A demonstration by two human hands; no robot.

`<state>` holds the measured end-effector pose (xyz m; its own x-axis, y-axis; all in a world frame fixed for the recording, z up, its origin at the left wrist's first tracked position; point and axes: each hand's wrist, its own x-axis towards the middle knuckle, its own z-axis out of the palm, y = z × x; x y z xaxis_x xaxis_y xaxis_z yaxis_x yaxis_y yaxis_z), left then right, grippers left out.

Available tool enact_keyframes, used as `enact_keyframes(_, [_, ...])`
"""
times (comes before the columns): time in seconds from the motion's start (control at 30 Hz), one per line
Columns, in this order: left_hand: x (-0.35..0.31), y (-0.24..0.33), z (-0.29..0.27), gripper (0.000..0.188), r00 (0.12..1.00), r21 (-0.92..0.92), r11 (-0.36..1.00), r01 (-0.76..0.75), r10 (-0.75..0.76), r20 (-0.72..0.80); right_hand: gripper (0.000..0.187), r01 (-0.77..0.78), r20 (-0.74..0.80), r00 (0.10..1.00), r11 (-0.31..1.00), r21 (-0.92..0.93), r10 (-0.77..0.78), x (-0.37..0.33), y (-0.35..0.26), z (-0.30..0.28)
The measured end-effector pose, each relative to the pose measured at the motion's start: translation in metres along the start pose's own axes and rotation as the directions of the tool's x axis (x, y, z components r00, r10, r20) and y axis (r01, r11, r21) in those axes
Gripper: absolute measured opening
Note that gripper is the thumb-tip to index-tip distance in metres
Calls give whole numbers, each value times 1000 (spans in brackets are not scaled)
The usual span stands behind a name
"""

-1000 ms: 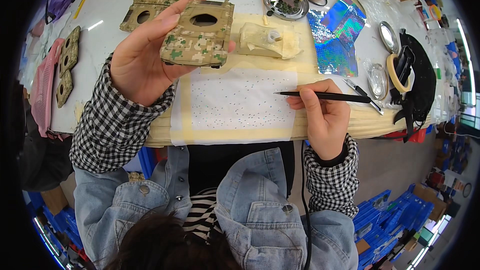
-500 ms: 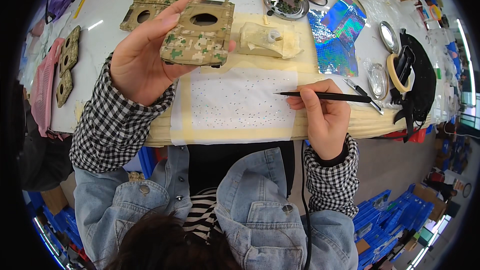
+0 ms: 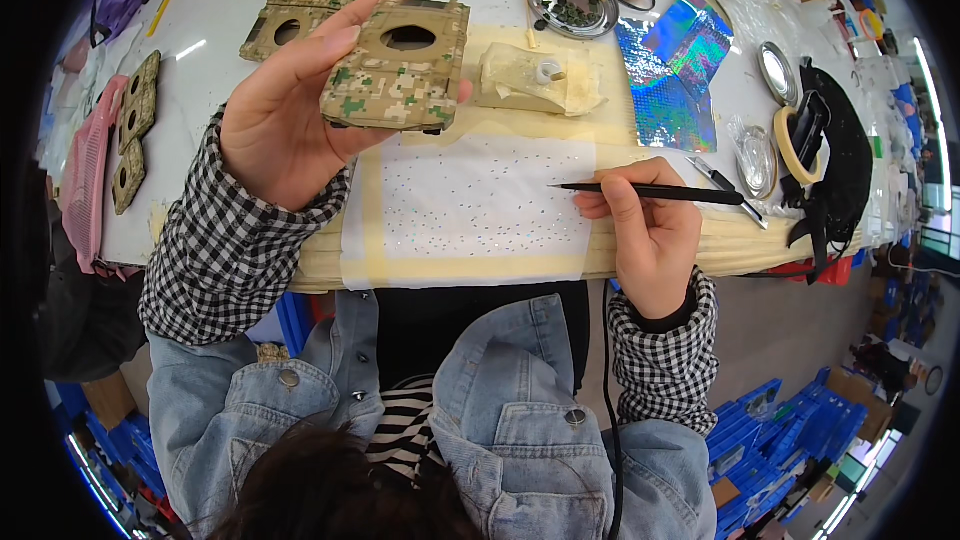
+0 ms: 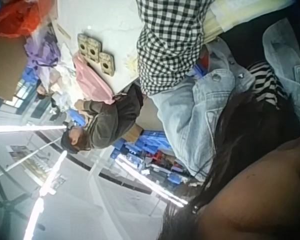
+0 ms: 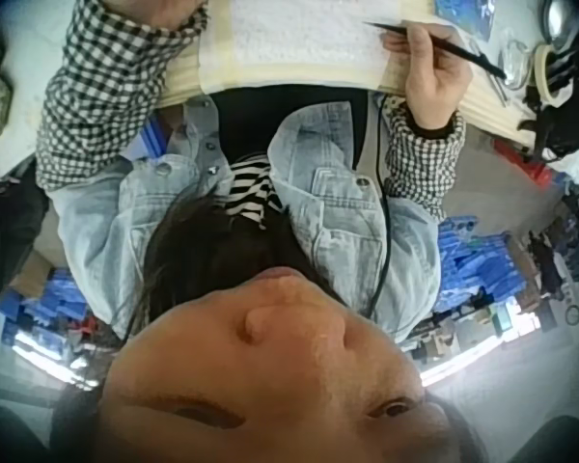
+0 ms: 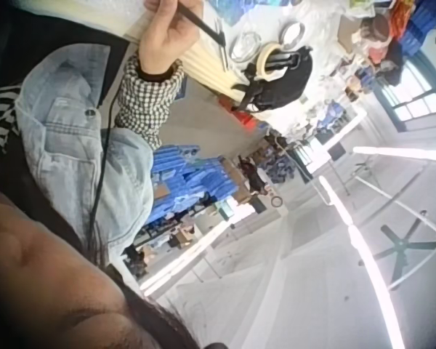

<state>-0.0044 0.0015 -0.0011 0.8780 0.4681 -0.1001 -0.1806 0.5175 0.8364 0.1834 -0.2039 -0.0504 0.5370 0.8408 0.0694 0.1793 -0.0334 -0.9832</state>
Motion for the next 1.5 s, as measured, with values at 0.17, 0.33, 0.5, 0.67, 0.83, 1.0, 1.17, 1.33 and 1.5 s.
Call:
enact_keyframes(0.17, [0,0,0,57,1000,-7,1000,3,-3,-4,16,7,-5,1000,1000,7,-6,-1,0,0])
enact_keyframes(0.33, [0,0,0,57,1000,-8,1000,7,-7,4,17,34,35,999,999,8,-35,-1,0,-4])
enact_keyframes(0.5, [-1,1,1,56,1000,-9,1000,26,-26,-11,19,29,-27,999,996,82,-26,3,-3,-5])
enact_keyframes(0.67, [-3,4,3,55,998,-63,996,62,-64,-21,19,194,-78,979,974,116,-186,20,-42,7])
enact_keyframes(0.83, [-4,7,6,55,996,-76,994,82,-85,-36,16,457,13,884,868,192,-468,44,-79,28])
enact_keyframes(1.0, [-2,5,4,61,996,-168,983,79,-85,-32,14,516,74,843,839,170,-533,55,-83,54])
enact_keyframes(1.17, [-3,4,2,60,995,-214,972,94,-101,-24,13,513,77,841,834,206,-536,59,-73,59])
enact_keyframes(1.33, [-3,3,1,61,994,-215,973,89,-100,-38,13,466,99,866,863,197,-490,58,-72,59])
enact_keyframes(1.5, [-4,6,7,52,992,-97,989,112,-116,-43,13,493,109,853,856,155,-511,59,-72,58])
